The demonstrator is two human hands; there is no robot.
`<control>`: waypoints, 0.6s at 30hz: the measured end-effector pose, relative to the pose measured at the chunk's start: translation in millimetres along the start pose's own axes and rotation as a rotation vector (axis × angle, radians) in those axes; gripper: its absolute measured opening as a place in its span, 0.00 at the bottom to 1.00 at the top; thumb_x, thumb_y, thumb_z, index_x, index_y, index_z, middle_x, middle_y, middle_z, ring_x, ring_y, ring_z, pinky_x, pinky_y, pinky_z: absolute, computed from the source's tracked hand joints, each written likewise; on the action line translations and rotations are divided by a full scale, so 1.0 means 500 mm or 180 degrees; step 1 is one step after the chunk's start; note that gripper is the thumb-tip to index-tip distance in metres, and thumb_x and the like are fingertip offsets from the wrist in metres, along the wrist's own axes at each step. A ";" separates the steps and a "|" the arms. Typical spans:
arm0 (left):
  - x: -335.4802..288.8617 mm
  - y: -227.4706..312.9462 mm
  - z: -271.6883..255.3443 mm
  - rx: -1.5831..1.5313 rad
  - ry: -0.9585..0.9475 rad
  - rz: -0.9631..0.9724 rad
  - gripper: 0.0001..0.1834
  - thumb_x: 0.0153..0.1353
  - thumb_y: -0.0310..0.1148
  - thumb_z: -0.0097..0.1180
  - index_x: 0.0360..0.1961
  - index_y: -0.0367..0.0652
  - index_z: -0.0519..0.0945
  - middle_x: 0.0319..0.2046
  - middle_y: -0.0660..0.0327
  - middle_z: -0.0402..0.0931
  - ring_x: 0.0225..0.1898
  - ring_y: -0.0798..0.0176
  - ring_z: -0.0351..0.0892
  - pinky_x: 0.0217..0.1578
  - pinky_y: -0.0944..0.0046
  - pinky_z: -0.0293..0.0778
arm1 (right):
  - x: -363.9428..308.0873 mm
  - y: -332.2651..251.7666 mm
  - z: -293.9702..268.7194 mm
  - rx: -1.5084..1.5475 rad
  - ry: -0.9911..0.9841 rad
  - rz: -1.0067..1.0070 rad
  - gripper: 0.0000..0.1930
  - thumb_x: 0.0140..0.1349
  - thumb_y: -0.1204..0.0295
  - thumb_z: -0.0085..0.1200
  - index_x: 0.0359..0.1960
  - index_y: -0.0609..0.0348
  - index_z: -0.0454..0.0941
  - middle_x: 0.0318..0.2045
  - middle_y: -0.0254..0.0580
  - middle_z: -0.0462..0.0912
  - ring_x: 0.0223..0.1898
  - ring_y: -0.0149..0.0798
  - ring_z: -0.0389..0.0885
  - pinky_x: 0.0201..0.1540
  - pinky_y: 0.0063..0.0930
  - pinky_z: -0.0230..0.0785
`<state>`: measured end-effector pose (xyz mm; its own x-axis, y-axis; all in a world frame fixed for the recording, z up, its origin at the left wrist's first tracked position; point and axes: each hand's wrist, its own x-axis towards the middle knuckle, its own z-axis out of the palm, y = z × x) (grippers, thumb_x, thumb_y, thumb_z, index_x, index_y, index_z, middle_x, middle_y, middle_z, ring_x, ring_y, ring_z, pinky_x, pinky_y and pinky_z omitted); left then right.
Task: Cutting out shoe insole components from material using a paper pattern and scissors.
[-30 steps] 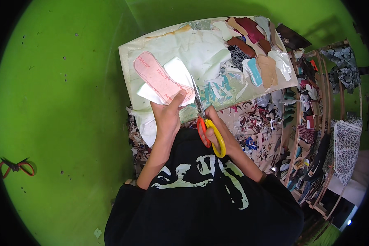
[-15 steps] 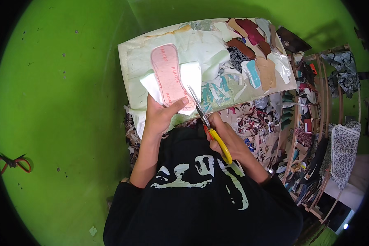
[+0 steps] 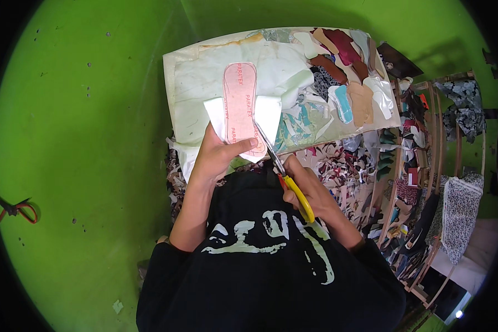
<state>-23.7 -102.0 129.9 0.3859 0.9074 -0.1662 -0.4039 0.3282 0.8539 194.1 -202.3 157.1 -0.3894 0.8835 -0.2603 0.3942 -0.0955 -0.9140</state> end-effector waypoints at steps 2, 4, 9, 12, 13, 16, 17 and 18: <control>-0.002 0.001 -0.001 -0.0049 0.0057 -0.0135 0.35 0.52 0.15 0.64 0.62 0.35 0.67 0.49 0.57 0.77 0.49 0.63 0.80 0.49 0.62 0.77 | -0.002 0.000 0.000 -0.0075 -0.0083 0.0109 0.40 0.60 0.32 0.46 0.49 0.62 0.58 0.31 0.56 0.70 0.32 0.61 0.67 0.40 0.47 0.62; -0.005 0.003 0.001 -0.0099 0.0111 -0.0275 0.35 0.52 0.15 0.64 0.62 0.35 0.66 0.49 0.57 0.77 0.48 0.63 0.80 0.47 0.62 0.78 | 0.002 0.014 0.012 -0.0061 0.0019 0.0035 0.40 0.59 0.33 0.49 0.49 0.62 0.58 0.31 0.59 0.70 0.33 0.63 0.68 0.40 0.48 0.62; -0.011 -0.005 0.010 -0.0579 0.0148 -0.0650 0.33 0.52 0.15 0.63 0.60 0.35 0.68 0.47 0.54 0.78 0.46 0.59 0.83 0.44 0.59 0.81 | 0.021 0.032 0.016 -0.0076 0.0122 -0.0037 0.38 0.59 0.37 0.54 0.48 0.62 0.58 0.28 0.60 0.71 0.31 0.67 0.69 0.36 0.48 0.63; -0.014 -0.026 0.006 -0.0864 0.0289 -0.0760 0.33 0.52 0.16 0.63 0.60 0.36 0.67 0.47 0.53 0.78 0.45 0.57 0.84 0.41 0.60 0.83 | 0.025 0.037 0.024 -0.0080 0.0137 -0.0045 0.36 0.60 0.39 0.55 0.46 0.62 0.57 0.25 0.59 0.71 0.29 0.68 0.70 0.33 0.47 0.63; -0.012 -0.032 0.003 -0.0865 0.0286 -0.0767 0.33 0.52 0.16 0.63 0.60 0.36 0.67 0.47 0.53 0.78 0.45 0.57 0.84 0.41 0.60 0.83 | 0.028 0.039 0.028 -0.0049 0.0197 -0.0077 0.35 0.61 0.39 0.54 0.45 0.62 0.57 0.24 0.59 0.71 0.29 0.68 0.70 0.32 0.47 0.63; -0.011 -0.047 -0.002 -0.1023 0.0158 -0.0956 0.33 0.53 0.15 0.62 0.61 0.35 0.66 0.48 0.54 0.77 0.48 0.59 0.83 0.45 0.60 0.82 | 0.037 0.050 0.041 0.0007 0.0359 -0.0036 0.34 0.62 0.41 0.53 0.44 0.61 0.56 0.23 0.58 0.70 0.29 0.68 0.70 0.33 0.48 0.63; -0.015 -0.054 0.002 -0.0963 0.0222 -0.1032 0.34 0.53 0.15 0.62 0.62 0.35 0.65 0.48 0.54 0.77 0.47 0.59 0.83 0.45 0.60 0.83 | 0.040 0.052 0.043 0.0012 0.0354 -0.0035 0.34 0.62 0.41 0.53 0.44 0.61 0.56 0.23 0.58 0.70 0.29 0.68 0.70 0.33 0.48 0.63; -0.018 -0.059 0.005 -0.0903 0.0286 -0.1108 0.35 0.53 0.15 0.62 0.63 0.36 0.64 0.48 0.54 0.77 0.47 0.58 0.83 0.44 0.59 0.83 | 0.044 0.054 0.043 0.0132 0.0313 0.0063 0.33 0.63 0.42 0.53 0.44 0.61 0.56 0.22 0.56 0.70 0.27 0.65 0.72 0.31 0.46 0.64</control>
<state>-13.0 -120.6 107.5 0.4705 0.7455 -0.4721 -0.4790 0.6651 0.5729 178.1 -195.5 120.1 -0.2976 0.9218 -0.2486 0.3655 -0.1305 -0.9216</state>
